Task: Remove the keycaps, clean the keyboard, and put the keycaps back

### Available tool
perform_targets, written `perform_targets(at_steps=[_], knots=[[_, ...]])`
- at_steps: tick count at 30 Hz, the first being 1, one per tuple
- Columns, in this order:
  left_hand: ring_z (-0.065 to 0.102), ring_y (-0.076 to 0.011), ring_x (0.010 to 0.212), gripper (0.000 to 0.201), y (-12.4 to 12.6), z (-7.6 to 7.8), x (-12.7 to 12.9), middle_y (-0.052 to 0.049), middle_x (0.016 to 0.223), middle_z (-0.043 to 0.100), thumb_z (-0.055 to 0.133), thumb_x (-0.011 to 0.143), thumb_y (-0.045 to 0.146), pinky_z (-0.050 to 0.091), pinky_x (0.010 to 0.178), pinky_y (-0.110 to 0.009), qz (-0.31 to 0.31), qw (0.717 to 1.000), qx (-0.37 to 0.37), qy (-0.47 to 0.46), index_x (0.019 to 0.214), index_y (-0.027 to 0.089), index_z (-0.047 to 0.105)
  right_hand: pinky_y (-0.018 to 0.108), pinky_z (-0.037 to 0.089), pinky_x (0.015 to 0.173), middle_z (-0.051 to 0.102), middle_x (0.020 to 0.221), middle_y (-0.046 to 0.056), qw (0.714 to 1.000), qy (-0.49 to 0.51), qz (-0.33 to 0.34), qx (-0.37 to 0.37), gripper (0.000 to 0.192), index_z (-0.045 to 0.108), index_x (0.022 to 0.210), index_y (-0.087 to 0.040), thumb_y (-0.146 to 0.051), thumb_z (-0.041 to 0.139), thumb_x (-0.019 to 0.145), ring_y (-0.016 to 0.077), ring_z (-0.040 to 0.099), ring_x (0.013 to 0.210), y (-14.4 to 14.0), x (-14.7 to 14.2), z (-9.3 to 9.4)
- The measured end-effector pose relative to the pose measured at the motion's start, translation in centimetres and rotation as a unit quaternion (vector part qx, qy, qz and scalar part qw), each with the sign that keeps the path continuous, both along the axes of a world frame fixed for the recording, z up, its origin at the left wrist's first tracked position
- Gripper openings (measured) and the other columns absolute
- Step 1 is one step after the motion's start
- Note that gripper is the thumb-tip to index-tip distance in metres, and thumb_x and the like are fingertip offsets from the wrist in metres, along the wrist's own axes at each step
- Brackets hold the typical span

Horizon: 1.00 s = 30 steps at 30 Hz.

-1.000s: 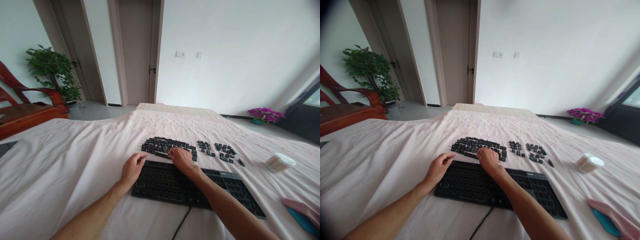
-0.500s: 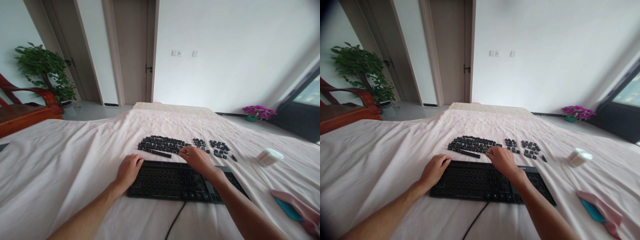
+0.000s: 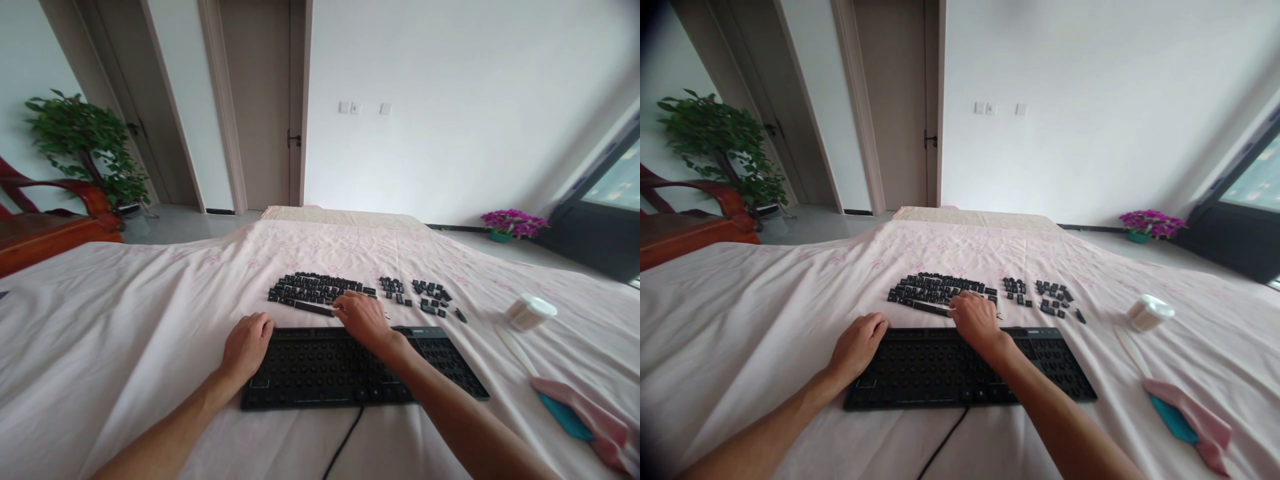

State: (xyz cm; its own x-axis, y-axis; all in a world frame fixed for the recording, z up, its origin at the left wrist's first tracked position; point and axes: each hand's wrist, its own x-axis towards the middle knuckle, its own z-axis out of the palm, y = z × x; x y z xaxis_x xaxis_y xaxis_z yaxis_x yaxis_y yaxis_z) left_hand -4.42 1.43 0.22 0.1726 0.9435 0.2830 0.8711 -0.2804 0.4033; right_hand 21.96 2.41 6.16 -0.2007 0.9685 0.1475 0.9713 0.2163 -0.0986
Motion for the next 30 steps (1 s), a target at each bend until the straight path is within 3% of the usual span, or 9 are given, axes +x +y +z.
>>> perform_targets(at_steps=[9, 20, 30], knots=[[0.057, -0.0193, 0.088, 0.030, 0.1, 0.2, -0.1, -0.003, 0.088, 0.066, 0.037, 0.096, 0.028, 0.040, 0.078, -0.030, -0.012, 1.000, -0.001, -0.010, 0.083, 0.022, 0.063, 0.029, 0.043, 0.071, 0.068, 0.100, 0.005, 0.996, -0.080, 0.023, -0.010, 0.016, 0.070, 0.096, -0.024, -0.030, 0.057, 0.087, 0.0232, 0.061, 0.095, 2.2, -1.9, -1.6], [0.056, -0.0205, 0.094, 0.027, 0.4, 0.1, -0.3, -0.003, 0.094, 0.066, 0.043, 0.095, 0.036, 0.041, 0.086, -0.032, -0.112, 0.993, -0.010, -0.046, 0.092, 0.023, 0.066, 0.027, 0.045, 0.069, 0.067, 0.098, 0.009, 0.993, -0.115, 0.030, 0.004, 0.019, 0.069, 0.089, -0.019, -0.022, 0.051, 0.090, 0.0220, 0.061, 0.093, 2.4, -2.2, -1.3], [0.057, -0.0199, 0.094, 0.028, 1.0, 0.0, -0.3, -0.003, 0.094, 0.066, 0.040, 0.095, 0.034, 0.042, 0.086, -0.031, -0.111, 0.993, -0.031, -0.040, 0.092, 0.022, 0.066, 0.027, 0.044, 0.072, 0.067, 0.102, 0.005, 0.994, -0.096, 0.040, -0.009, 0.016, 0.069, 0.098, -0.025, -0.028, 0.057, 0.089, 0.0217, 0.060, 0.099, 2.4, -1.4, -1.3]])
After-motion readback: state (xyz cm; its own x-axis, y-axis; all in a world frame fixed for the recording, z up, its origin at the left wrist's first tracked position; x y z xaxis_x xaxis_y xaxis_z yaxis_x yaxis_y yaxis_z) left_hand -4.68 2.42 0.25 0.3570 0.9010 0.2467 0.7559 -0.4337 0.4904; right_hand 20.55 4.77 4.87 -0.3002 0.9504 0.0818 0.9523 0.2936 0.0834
